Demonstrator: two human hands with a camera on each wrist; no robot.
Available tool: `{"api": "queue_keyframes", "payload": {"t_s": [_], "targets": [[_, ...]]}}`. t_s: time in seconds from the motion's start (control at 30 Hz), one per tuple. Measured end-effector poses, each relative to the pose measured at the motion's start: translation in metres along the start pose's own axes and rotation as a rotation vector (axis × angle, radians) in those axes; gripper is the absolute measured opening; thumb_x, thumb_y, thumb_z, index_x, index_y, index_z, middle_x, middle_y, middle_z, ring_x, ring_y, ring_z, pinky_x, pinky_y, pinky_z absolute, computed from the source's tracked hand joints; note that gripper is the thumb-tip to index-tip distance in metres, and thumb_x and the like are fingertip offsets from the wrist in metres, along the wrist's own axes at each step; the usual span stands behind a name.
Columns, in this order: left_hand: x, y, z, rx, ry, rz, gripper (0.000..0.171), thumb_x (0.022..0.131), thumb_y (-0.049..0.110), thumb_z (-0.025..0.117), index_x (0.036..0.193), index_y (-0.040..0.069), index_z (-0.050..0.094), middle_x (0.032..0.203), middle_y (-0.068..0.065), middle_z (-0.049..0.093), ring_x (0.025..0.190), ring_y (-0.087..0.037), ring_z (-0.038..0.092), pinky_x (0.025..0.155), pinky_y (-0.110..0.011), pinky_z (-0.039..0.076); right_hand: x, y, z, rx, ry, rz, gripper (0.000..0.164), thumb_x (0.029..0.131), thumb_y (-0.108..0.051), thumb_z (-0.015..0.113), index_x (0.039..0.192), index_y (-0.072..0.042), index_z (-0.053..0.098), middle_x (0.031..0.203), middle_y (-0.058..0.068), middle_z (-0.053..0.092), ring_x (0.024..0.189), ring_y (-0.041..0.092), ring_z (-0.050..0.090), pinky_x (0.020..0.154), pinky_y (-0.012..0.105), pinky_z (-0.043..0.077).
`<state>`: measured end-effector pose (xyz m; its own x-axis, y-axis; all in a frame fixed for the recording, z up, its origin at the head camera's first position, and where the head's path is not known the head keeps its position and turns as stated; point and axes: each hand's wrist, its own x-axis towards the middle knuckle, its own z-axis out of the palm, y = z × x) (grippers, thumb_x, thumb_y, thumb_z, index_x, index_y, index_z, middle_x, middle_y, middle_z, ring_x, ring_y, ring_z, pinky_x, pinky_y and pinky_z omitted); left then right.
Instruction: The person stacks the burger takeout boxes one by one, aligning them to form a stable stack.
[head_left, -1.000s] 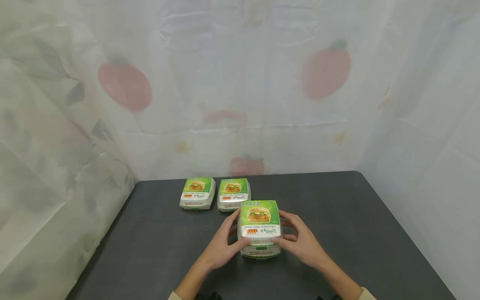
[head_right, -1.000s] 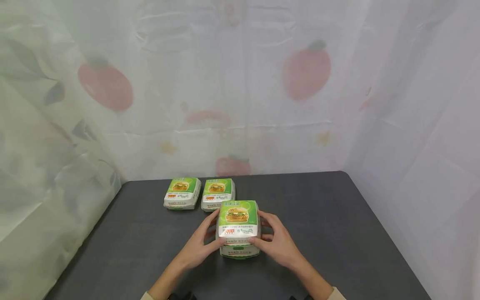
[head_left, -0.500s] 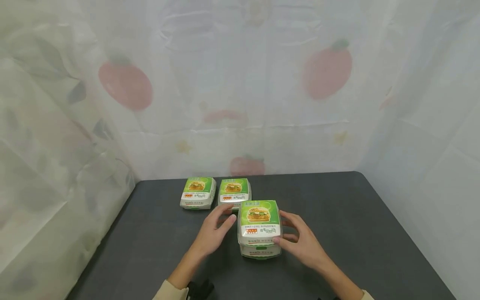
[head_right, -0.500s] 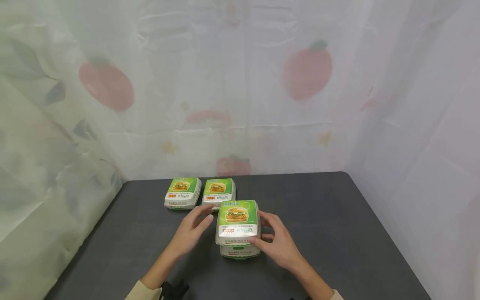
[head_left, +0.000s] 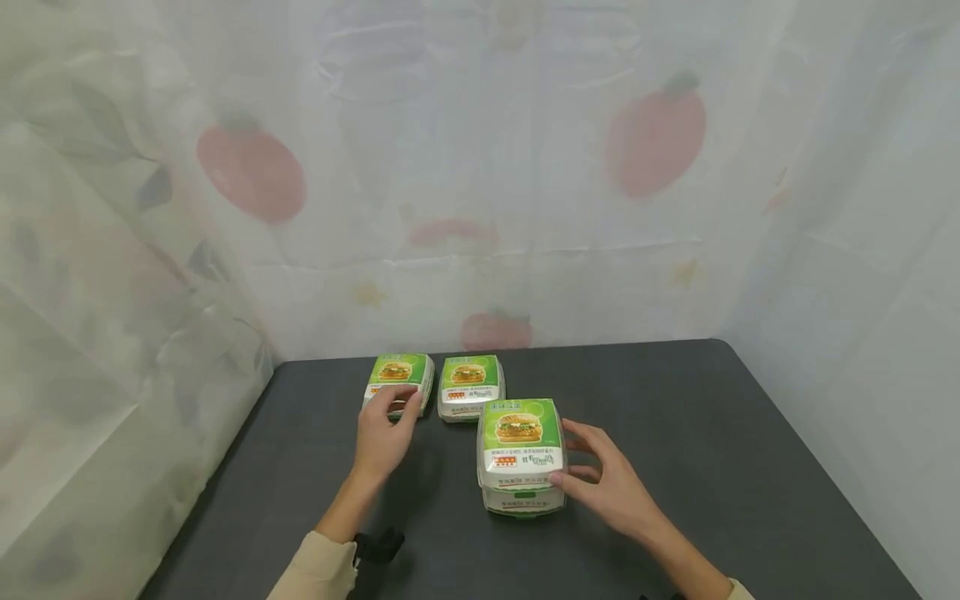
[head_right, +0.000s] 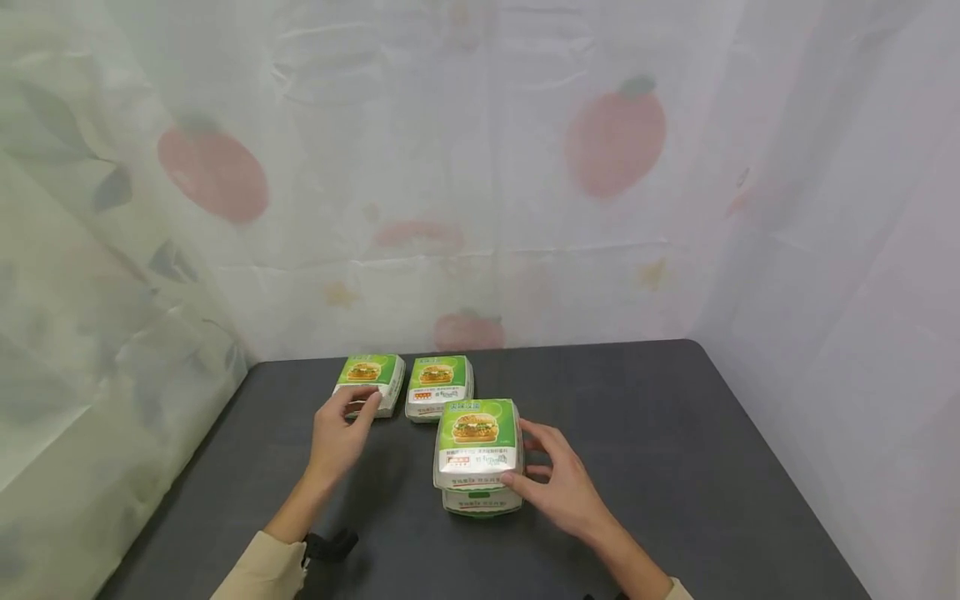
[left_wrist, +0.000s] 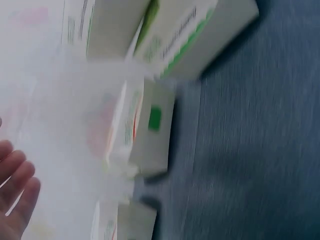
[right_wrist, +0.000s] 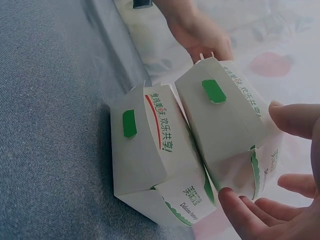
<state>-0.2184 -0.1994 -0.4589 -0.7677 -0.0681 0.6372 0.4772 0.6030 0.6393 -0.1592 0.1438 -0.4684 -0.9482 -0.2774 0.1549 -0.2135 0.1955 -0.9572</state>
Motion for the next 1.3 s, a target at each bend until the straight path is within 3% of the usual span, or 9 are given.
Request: {"api": "queue_keyframes", "payload": {"t_s": [0.2,0.3,0.47,0.67,0.8,1.07,1.3], "targets": [[0.014,-0.03,-0.015,0.124,0.018,-0.024,0.027,0.095,0.012,0.074,0.114,-0.006,0.07,0.107,-0.021,0.067,0.101,-0.037,0.063,0.088,-0.054,0.05,0.0,-0.003,-0.003,-0.01,0.01,-0.011,0.079,0.087,-0.022,0.084,0.152,-0.007,0.043,0.15,0.015,0.041,0.132,0.038,0.049,0.094,0.03,0.053],[0.02,-0.047,-0.021,0.196,-0.035,-0.074,0.039,0.095,0.018,0.075,0.122,-0.009,0.066,0.118,-0.025,0.063,0.111,-0.042,0.058,0.093,-0.058,0.045,0.0,-0.004,-0.003,-0.017,0.009,-0.007,0.078,0.086,-0.021,0.084,0.152,-0.007,0.044,0.151,0.015,0.041,0.133,0.038,0.048,0.094,0.03,0.053],[0.03,-0.07,-0.029,0.264,-0.181,-0.208,0.065,0.096,0.036,0.074,0.141,-0.006,0.052,0.141,-0.028,0.046,0.131,-0.047,0.043,0.103,-0.064,0.036,0.001,-0.005,-0.002,-0.022,0.003,0.006,0.077,0.087,-0.023,0.084,0.152,-0.01,0.045,0.15,0.014,0.042,0.134,0.039,0.047,0.094,0.031,0.053],[0.036,-0.09,-0.031,0.225,-0.354,-0.371,0.09,0.093,0.051,0.072,0.159,0.006,0.031,0.16,-0.027,0.019,0.146,-0.051,0.019,0.107,-0.072,0.026,0.0,-0.005,0.0,-0.024,0.006,0.015,0.076,0.087,-0.023,0.084,0.151,-0.011,0.045,0.148,0.012,0.044,0.134,0.038,0.047,0.094,0.034,0.053],[0.041,-0.102,-0.033,0.21,-0.437,-0.438,0.101,0.091,0.054,0.073,0.163,0.009,0.019,0.164,-0.028,0.008,0.149,-0.052,0.01,0.108,-0.074,0.024,0.001,-0.006,0.001,-0.027,0.003,0.015,0.076,0.087,-0.023,0.084,0.152,-0.011,0.045,0.148,0.012,0.044,0.133,0.038,0.047,0.094,0.035,0.053],[0.048,-0.115,-0.027,0.152,-0.517,-0.421,0.11,0.088,0.046,0.08,0.164,0.004,0.013,0.163,-0.032,0.011,0.148,-0.053,0.015,0.109,-0.07,0.025,0.002,-0.007,-0.001,-0.043,0.008,0.004,0.076,0.087,-0.024,0.084,0.151,-0.011,0.046,0.147,0.012,0.045,0.131,0.036,0.049,0.093,0.032,0.053],[0.044,-0.119,-0.024,0.141,-0.536,-0.496,0.109,0.089,0.048,0.079,0.164,0.006,0.011,0.164,-0.029,0.014,0.148,-0.049,0.018,0.113,-0.066,0.024,0.001,-0.006,0.0,-0.032,-0.002,0.013,0.077,0.087,-0.024,0.085,0.151,-0.012,0.046,0.148,0.011,0.045,0.131,0.036,0.049,0.095,0.04,0.053]]}}
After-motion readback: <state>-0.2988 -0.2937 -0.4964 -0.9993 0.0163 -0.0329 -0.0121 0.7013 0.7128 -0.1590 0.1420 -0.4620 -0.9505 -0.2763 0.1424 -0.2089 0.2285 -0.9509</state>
